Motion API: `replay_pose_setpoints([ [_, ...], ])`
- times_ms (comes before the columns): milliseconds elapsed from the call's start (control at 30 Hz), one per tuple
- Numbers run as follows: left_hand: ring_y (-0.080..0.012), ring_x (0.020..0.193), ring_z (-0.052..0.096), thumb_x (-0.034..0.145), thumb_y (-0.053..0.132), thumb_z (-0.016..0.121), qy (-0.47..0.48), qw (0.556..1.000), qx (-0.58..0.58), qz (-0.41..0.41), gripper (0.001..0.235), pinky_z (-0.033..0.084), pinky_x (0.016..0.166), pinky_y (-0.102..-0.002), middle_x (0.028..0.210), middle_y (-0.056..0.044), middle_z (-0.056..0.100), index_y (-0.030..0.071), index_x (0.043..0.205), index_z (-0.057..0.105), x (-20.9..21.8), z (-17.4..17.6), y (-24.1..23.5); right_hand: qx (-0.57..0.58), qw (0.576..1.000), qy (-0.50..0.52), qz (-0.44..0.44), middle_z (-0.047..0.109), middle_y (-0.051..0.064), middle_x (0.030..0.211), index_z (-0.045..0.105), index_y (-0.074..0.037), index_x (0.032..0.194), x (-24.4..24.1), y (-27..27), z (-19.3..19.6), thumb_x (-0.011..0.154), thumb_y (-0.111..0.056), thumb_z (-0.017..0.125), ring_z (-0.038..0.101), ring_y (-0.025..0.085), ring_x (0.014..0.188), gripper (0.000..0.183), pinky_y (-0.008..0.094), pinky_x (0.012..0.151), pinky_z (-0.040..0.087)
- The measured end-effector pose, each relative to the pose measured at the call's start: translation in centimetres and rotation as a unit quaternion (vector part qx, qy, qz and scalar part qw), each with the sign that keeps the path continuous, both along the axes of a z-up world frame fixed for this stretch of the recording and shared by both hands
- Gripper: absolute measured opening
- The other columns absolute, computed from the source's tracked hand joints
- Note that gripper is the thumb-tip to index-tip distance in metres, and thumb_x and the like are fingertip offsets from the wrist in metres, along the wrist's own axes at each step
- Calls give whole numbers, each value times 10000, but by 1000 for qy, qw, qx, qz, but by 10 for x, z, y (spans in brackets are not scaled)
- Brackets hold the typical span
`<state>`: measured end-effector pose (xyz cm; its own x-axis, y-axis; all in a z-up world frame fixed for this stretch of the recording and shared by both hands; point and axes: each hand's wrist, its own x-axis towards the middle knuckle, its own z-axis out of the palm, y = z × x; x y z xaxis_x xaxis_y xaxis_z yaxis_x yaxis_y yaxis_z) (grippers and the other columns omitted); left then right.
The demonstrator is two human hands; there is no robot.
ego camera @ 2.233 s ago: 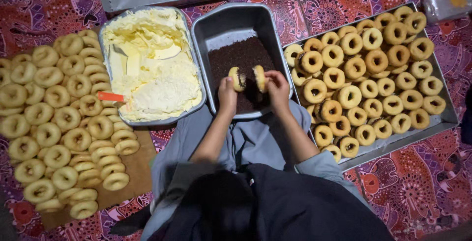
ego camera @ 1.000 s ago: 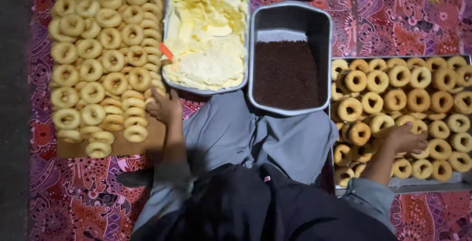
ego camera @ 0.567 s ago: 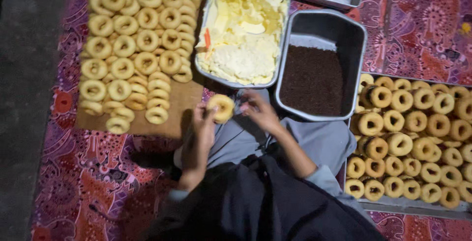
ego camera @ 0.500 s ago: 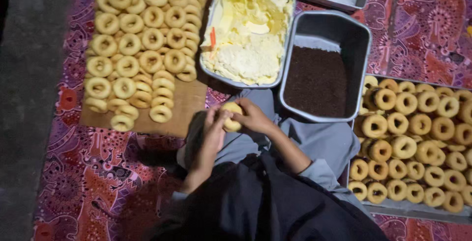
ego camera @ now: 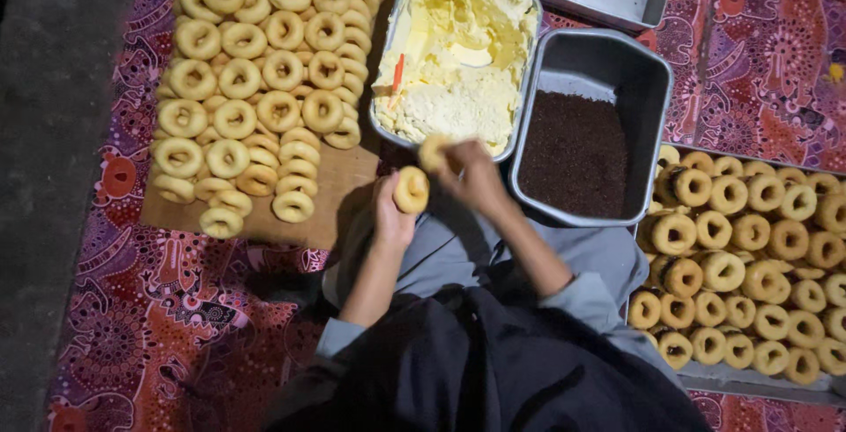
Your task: The person sits on the floor and repeatedly picks up ring-shaped doughnuts, fills them with a yellow cream using a small spatula, then rolls them in a dark crumb mixture before placing them on a metal tray.
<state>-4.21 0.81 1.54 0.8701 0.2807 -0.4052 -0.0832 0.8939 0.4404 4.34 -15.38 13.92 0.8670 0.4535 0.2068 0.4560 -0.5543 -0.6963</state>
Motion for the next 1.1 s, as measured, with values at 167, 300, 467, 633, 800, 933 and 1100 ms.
replay_pose_setpoints([
  [167,-168,1036,623,1026,429,556,48,996,-72,13,305,536,919,-398,1100,3,633,175,1191,590,12,0,5,-28,997,-67,-2,737,146,975,761,-73,1008,55,10,4,833,-71,786,686,327,932,177,425,850,562],
  [300,-187,1158,643,1002,528,478,70,994,-86,-17,526,537,992,-363,1269,-38,673,122,1318,591,26,-2,12,45,987,102,116,733,151,991,733,-62,1082,34,26,7,784,-72,759,705,320,883,299,439,816,566],
  [467,-241,1210,615,1058,580,444,31,998,-16,-56,630,524,1048,-418,1315,-101,638,51,1378,570,20,-15,10,-52,992,-99,55,736,169,986,765,-50,1046,49,22,14,752,-43,792,677,377,965,296,463,866,547],
  [633,-253,1191,610,1054,579,427,0,996,-41,-76,638,499,1034,-434,1314,-108,635,48,1383,559,24,-21,8,51,994,34,94,720,156,979,753,-56,1059,49,21,15,776,-101,811,685,328,903,293,426,793,557],
  [800,-267,1284,593,1053,536,430,0,994,-87,-64,618,469,1130,-443,1381,-119,619,29,1388,546,21,-24,6,30,988,-51,141,741,145,1001,756,-51,1051,36,15,7,753,-82,794,688,335,956,302,435,858,553],
  [933,-280,1294,566,1056,549,381,9,993,-85,-82,639,450,1122,-467,1394,-132,593,27,1389,538,18,-19,-4,-33,999,-18,16,733,160,934,777,-45,1005,53,10,15,753,-109,855,673,353,913,271,438,854,536],
  [1100,-270,1309,526,1071,484,387,45,992,-62,-99,559,403,1118,-459,1428,-109,557,77,1433,510,15,-15,-9,79,974,-16,212,730,155,1052,750,-29,1086,16,-13,22,786,-39,787,687,340,1018,302,428,930,542],
])
